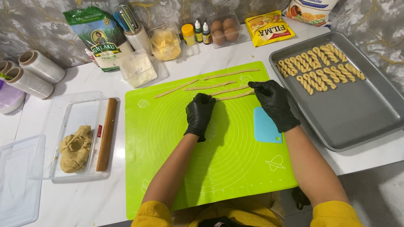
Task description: The person is braiding thin strips of dough together to form cookies and placing them onto a metal baking tray.
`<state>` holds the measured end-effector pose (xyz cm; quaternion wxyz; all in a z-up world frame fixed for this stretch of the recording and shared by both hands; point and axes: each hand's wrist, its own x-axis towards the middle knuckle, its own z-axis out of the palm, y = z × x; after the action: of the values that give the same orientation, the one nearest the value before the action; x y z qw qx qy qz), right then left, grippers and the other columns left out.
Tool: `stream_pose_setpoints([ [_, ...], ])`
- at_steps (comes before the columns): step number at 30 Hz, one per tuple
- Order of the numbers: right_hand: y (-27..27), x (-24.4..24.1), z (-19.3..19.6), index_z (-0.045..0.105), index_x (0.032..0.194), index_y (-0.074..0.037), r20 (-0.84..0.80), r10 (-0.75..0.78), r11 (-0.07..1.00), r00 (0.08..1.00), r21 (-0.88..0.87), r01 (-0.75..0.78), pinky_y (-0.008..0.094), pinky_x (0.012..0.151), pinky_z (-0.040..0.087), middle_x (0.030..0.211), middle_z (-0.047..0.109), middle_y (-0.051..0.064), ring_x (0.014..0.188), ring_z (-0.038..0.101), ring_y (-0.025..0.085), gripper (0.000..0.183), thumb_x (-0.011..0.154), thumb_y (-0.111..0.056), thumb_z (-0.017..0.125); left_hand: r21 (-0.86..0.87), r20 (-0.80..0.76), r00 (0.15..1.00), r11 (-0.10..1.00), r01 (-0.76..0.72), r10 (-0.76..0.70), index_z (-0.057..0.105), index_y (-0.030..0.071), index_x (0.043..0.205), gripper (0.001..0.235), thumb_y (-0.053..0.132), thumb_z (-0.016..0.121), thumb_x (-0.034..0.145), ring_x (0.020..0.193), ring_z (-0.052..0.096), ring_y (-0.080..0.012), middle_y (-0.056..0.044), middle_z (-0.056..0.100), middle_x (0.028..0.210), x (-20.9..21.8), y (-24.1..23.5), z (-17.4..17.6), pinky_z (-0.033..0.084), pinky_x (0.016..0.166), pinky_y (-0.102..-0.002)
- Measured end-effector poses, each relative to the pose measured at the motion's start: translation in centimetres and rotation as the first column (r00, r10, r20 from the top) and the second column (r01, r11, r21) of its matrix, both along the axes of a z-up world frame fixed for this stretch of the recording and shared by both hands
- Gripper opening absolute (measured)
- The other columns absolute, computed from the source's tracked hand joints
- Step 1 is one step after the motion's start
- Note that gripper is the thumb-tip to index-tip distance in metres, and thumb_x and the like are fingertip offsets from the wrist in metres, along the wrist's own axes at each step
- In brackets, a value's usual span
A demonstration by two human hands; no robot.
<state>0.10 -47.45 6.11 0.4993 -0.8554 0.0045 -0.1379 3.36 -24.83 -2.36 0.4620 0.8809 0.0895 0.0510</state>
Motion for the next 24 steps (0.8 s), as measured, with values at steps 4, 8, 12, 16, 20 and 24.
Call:
stream_pose_setpoints([
  [4, -0.2, -0.2, -1.8, 0.075, 0.119, -0.003, 0.221, 0.118, 0.993, 0.968, -0.001, -0.121, 0.039, 0.077, 0.060, 0.104, 0.070, 0.024, 0.100, 0.069, 0.037, 0.021, 0.099, -0.010, 0.075, -0.286, -0.086, 0.996, 0.958, -0.019, -0.006, 0.075, 0.024, 0.103, 0.024, 0.035, 0.082, 0.084, 0.108, 0.073, -0.0244, -0.001, 0.079, 0.107, 0.9, 1.1, 0.6, 0.059, 0.089, -0.041],
  [8, 1.7, -1.4, -0.9, 0.073, 0.116, 0.001, 0.240, 0.208, 0.945, 0.948, 0.201, -0.258, 0.043, 0.090, 0.060, 0.113, 0.071, 0.026, 0.110, 0.069, 0.034, 0.020, 0.096, -0.001, 0.072, -0.607, 0.177, 0.984, 0.786, 0.113, -0.005, 0.073, 0.013, 0.107, 0.024, 0.010, 0.083, 0.085, 0.107, 0.071, -0.0212, -0.010, 0.077, 0.106, -0.3, 4.5, 2.2, 0.057, 0.092, -0.037],
  [12, 3.2, -2.8, -0.8, 0.073, 0.116, 0.000, 0.122, 0.314, 0.849, 0.942, 0.408, -0.336, 0.040, 0.092, 0.060, 0.114, 0.073, 0.020, 0.112, 0.070, 0.028, 0.024, 0.092, 0.001, 0.071, -0.640, 0.167, 0.986, 0.761, 0.106, 0.002, 0.074, 0.008, 0.110, 0.029, 0.005, 0.084, 0.083, 0.105, 0.072, -0.0193, -0.011, 0.077, 0.106, -4.3, 10.1, 5.7, 0.057, 0.096, -0.035],
  [16, 3.4, -2.9, -2.9, 0.079, 0.113, -0.008, 0.042, 0.391, 0.900, 0.919, 0.191, -0.392, 0.037, 0.090, 0.060, 0.108, 0.078, 0.014, 0.108, 0.073, 0.027, 0.023, 0.091, -0.007, 0.078, -0.433, -0.059, 0.998, 0.902, 0.000, -0.029, 0.078, 0.018, 0.099, 0.017, 0.020, 0.085, 0.084, 0.090, 0.073, -0.0146, -0.003, 0.078, 0.093, -7.2, 14.4, 3.7, 0.058, 0.088, -0.033],
  [20, 2.6, -2.4, -5.6, 0.082, 0.109, -0.012, -0.123, 0.452, 0.884, 0.883, -0.070, -0.462, 0.043, 0.090, 0.056, 0.103, 0.078, 0.015, 0.100, 0.071, 0.033, 0.019, 0.090, -0.011, 0.076, 0.018, -0.339, 0.938, 0.997, 0.080, -0.069, 0.078, 0.031, 0.104, 0.024, 0.042, 0.082, 0.083, 0.108, 0.071, -0.0237, 0.004, 0.077, 0.107, -9.2, 15.9, 3.0, 0.056, 0.091, -0.043],
  [24, 2.1, -2.4, -4.4, 0.081, 0.114, -0.016, -0.217, 0.429, 0.847, 0.877, -0.242, -0.474, 0.045, 0.092, 0.052, 0.107, 0.075, 0.016, 0.106, 0.066, 0.037, 0.026, 0.089, -0.022, 0.077, 0.056, -0.306, 0.940, 0.982, 0.179, -0.153, 0.076, 0.028, 0.113, 0.034, 0.035, 0.086, 0.081, 0.115, 0.064, -0.0252, -0.001, 0.069, 0.116, -9.0, 16.1, 5.2, 0.053, 0.097, -0.049],
])
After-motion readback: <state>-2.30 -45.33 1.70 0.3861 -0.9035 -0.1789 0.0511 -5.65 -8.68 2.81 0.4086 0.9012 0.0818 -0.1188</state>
